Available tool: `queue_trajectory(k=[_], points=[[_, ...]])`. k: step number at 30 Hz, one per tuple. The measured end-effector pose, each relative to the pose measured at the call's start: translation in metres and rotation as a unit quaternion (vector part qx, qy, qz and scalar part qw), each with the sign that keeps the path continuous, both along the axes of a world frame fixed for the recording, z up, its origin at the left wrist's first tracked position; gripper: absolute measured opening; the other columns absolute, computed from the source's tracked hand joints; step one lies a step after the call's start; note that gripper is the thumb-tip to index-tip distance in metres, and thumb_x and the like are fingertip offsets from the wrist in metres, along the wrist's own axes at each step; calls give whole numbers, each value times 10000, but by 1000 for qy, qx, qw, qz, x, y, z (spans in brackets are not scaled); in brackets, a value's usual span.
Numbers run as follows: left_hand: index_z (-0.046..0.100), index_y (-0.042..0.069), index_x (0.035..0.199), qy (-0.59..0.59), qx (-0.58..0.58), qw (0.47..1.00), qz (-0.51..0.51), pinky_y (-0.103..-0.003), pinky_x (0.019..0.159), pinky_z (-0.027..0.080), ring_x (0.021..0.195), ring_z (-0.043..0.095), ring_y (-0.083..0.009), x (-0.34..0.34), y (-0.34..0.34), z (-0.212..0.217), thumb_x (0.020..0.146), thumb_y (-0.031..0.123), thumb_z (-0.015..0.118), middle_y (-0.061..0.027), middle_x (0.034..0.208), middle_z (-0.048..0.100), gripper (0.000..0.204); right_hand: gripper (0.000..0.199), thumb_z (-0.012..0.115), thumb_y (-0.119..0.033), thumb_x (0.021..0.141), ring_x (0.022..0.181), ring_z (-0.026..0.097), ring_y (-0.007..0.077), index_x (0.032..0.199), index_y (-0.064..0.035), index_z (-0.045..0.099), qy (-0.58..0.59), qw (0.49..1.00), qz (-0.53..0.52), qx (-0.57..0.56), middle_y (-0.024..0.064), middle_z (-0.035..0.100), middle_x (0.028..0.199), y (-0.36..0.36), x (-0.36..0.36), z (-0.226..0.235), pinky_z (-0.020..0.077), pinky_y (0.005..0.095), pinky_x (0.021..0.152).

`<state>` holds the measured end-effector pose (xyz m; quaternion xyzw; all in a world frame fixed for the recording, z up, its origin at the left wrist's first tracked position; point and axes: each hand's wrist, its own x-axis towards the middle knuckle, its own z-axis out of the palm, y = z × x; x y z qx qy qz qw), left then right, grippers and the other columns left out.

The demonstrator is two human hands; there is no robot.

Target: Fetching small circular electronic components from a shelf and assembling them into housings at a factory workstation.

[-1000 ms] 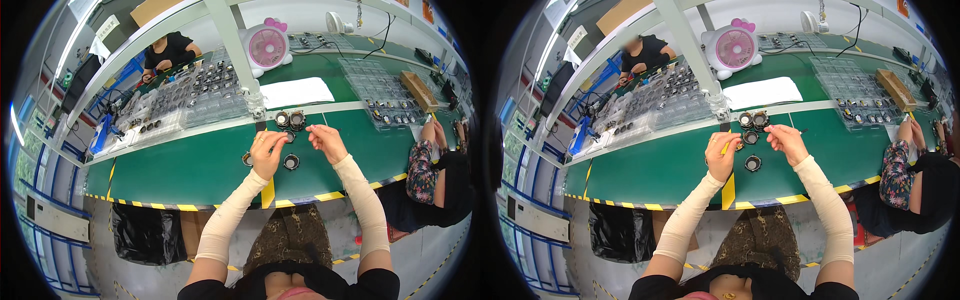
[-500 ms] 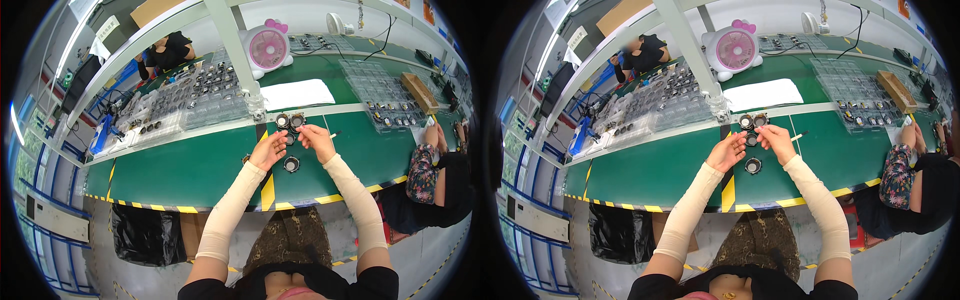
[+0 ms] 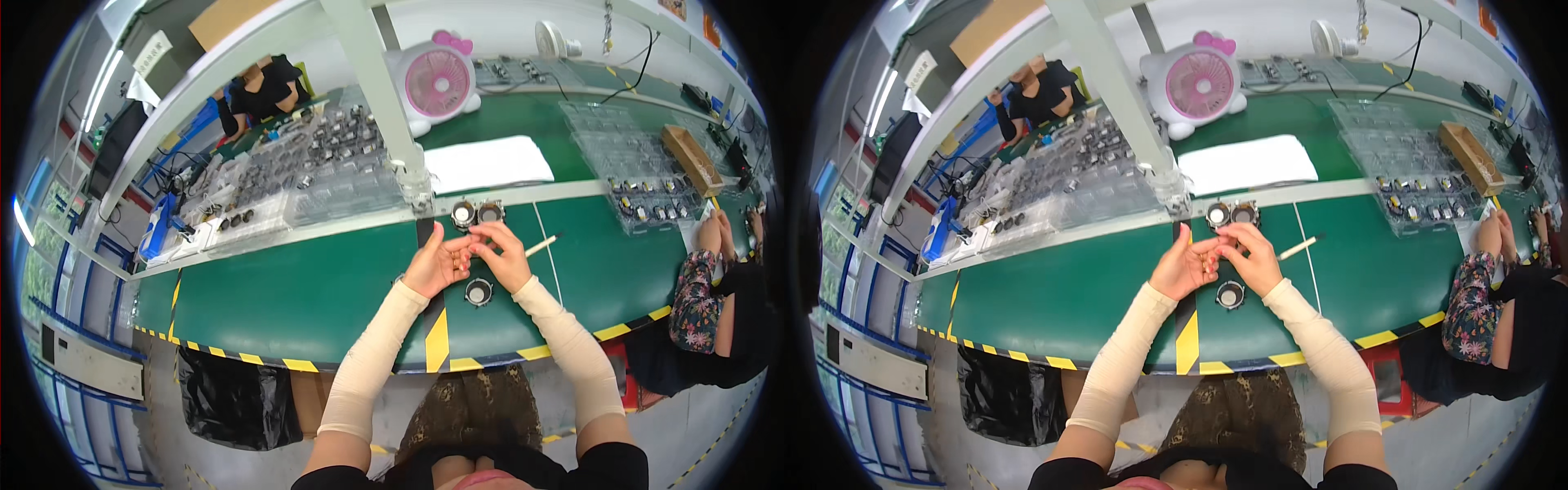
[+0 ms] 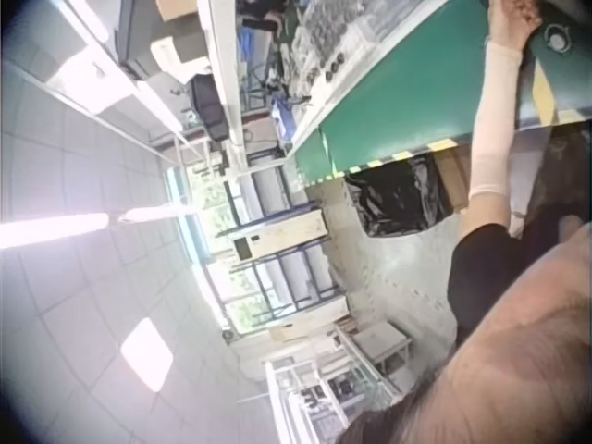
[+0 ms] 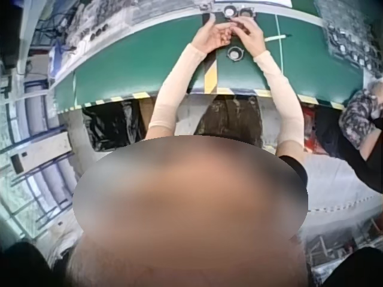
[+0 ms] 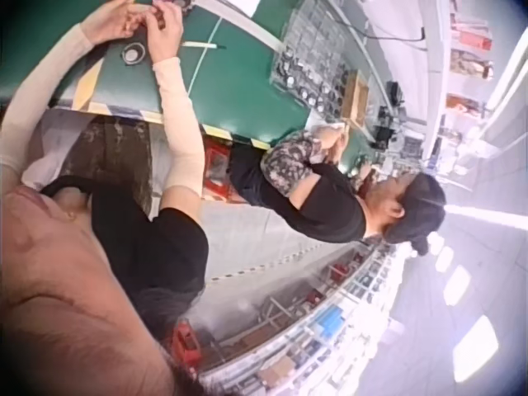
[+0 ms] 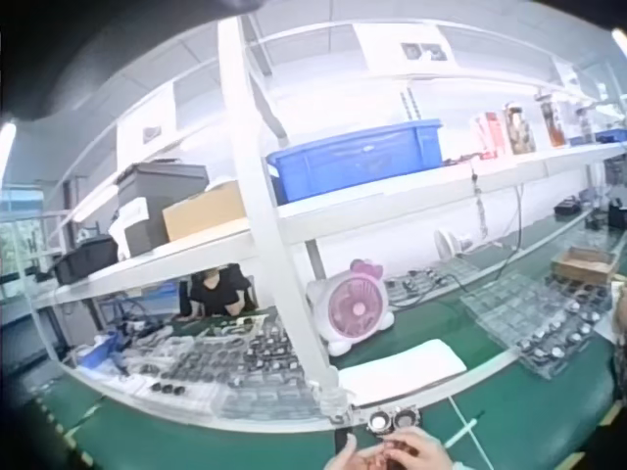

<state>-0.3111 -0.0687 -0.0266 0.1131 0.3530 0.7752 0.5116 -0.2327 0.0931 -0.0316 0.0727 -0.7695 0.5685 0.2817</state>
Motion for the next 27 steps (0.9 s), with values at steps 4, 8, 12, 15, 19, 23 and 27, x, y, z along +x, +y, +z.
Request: queue_trajectory(k=[4, 8, 12, 15, 19, 23, 27], points=[[525, -10, 1270, 3, 21, 999, -24, -249, 674, 408, 711, 467, -97, 0, -7, -2, 934, 661, 214, 22, 778, 517, 812, 226, 651, -21, 829, 839, 618, 143, 1054, -26, 649, 13, 1000, 5, 2, 67, 601, 1018, -5, 3, 4, 481, 231, 670], [559, -4, 1214, -22, 33, 999, -26, -258, 676, 427, 710, 486, -98, 2, -8, -2, 933, 657, 223, 17, 775, 526, 793, 192, 637, -25, 844, 833, 619, 140, 1035, -16, 654, 1, 1000, 11, -9, 72, 618, 990, -4, 2, 3, 488, 231, 662], [584, 5, 1158, -21, 43, 998, -37, -264, 656, 424, 718, 494, -113, 4, -9, -3, 933, 657, 229, 5, 790, 534, 775, 153, 621, -16, 852, 805, 617, 135, 1003, -3, 642, 10, 1000, 8, 5, 68, 620, 950, -6, 3, 2, 482, 225, 653], [575, -1, 1183, -13, 36, 999, -38, -264, 654, 435, 715, 496, -113, 7, -7, -2, 932, 660, 224, 7, 801, 539, 789, 103, 609, -17, 863, 767, 598, 107, 963, 5, 625, -1, 1000, 12, -28, 52, 617, 950, -3, 0, -7, 473, 216, 627], [592, 2, 1190, 62, -5, 997, 41, -253, 632, 454, 684, 507, -106, 9, -10, 2, 979, 527, 350, 4, 815, 549, 616, 70, 587, -81, 906, 690, 567, 70, 926, -21, 617, -66, 980, 34, -183, 12, 619, 854, -2, 1, -8, 438, 196, 577], [657, 64, 1122, 571, -142, 740, 326, -262, 586, 452, 683, 554, -138, 22, -2, 7, 812, 30, 672, -42, 806, 578, 313, 124, 580, -152, 934, 619, 532, 55, 884, -44, 618, -125, 955, 83, -257, 0, 601, 733, -1, 3, -4, 406, 194, 534], [696, 55, 1023, 719, -102, 604, 328, -306, 620, 464, 711, 580, -213, 28, 0, 7, 715, 59, 748, -72, 806, 606, 312, 174, 568, -186, 944, 603, 507, 82, 854, -38, 584, -189, 908, 217, -304, 3, 562, 724, -1, 6, -6, 411, 204, 553]])
